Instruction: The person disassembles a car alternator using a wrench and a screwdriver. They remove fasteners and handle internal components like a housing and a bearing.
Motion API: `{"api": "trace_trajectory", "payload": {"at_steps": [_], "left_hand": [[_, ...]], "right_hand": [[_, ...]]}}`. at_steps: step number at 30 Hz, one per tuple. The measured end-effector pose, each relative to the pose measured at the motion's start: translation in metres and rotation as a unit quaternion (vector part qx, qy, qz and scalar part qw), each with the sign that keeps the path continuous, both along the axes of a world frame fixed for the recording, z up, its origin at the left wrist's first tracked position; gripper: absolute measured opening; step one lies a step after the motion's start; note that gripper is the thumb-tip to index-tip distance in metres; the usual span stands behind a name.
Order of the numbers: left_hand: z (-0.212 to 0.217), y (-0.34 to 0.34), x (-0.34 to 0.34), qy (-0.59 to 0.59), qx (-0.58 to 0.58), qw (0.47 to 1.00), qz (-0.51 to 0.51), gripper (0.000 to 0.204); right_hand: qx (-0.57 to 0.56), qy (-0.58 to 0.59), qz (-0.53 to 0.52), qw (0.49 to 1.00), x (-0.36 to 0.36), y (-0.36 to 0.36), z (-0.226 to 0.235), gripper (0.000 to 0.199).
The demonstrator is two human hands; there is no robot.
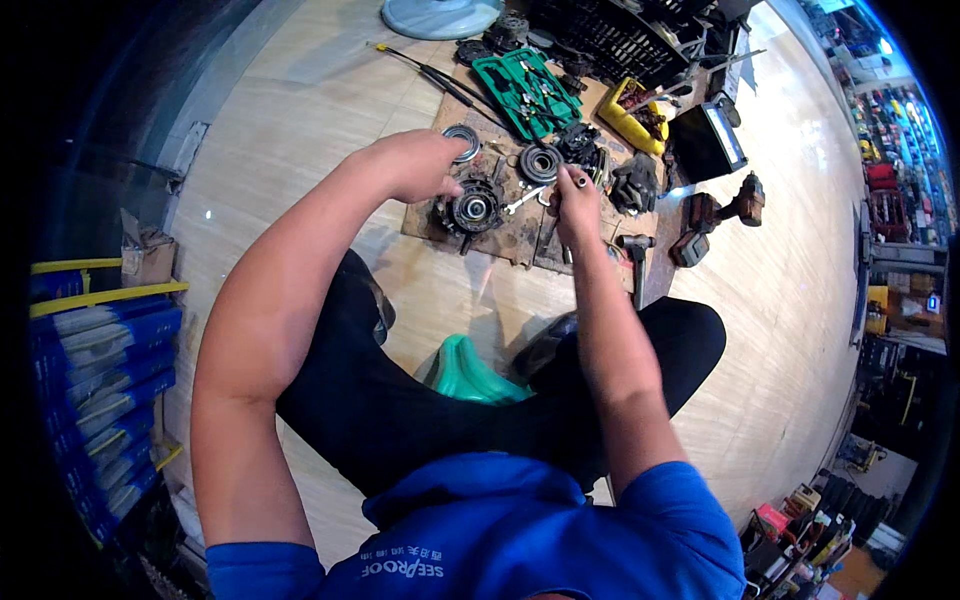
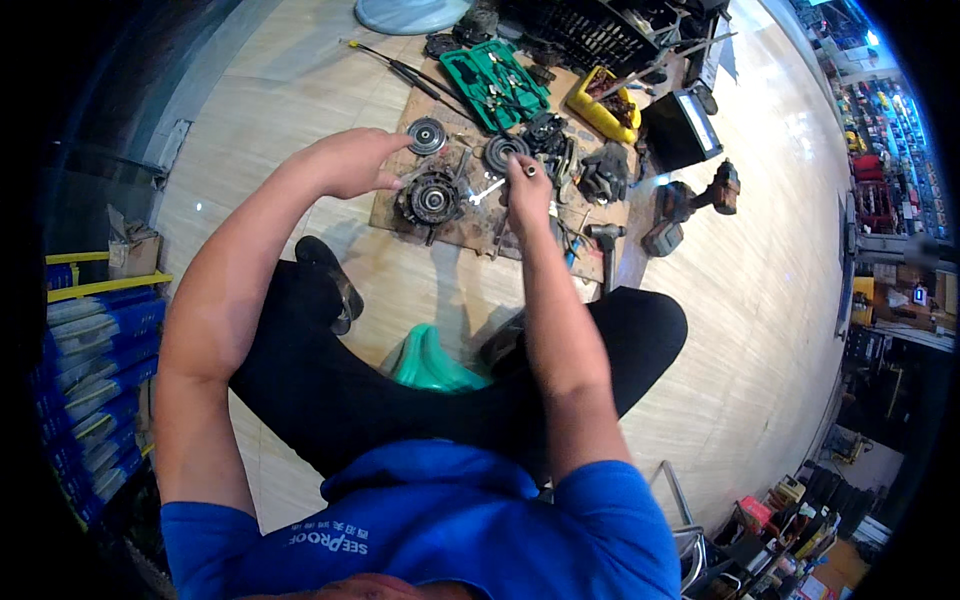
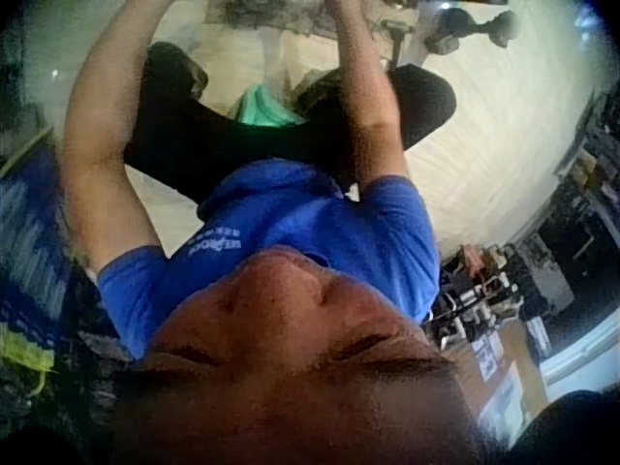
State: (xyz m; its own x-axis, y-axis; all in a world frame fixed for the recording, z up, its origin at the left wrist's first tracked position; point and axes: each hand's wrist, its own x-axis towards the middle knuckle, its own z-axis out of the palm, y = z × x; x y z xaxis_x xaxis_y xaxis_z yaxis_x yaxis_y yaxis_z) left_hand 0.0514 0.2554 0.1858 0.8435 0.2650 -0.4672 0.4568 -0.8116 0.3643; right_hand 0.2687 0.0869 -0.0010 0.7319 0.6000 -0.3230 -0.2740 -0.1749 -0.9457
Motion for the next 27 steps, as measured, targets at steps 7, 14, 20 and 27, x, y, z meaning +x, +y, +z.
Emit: {"api": "trace_trajectory", "payload": {"at_steps": [7, 14, 20, 27], "left_hand": [[-0.005, 0.006, 0.002, 0.001, 0.004, 1.000, 0.005, 0.066], [-0.006, -0.003, 0.018, 0.017, -0.002, 1.000, -0.004, 0.065], [-0.011, 0.001, 0.011, 0.005, -0.005, 1.000, -0.003, 0.064], [-0.018, 0.001, 0.016, -0.006, -0.008, 1.000, 0.002, 0.064]], "right_hand": [[-0.273, -0.428, 0.322, 0.799, 0.015, 0.009, -0.034, 0.026], [-0.336, -0.253, 0.209, 0.883, -0.005, -0.008, -0.163, 0.051], [-0.320, -0.122, 0.083, 0.936, -0.041, 0.000, -0.158, 0.067], [-0.313, -0.296, 0.116, 0.895, -0.052, 0.023, -0.124, 0.053]]}}
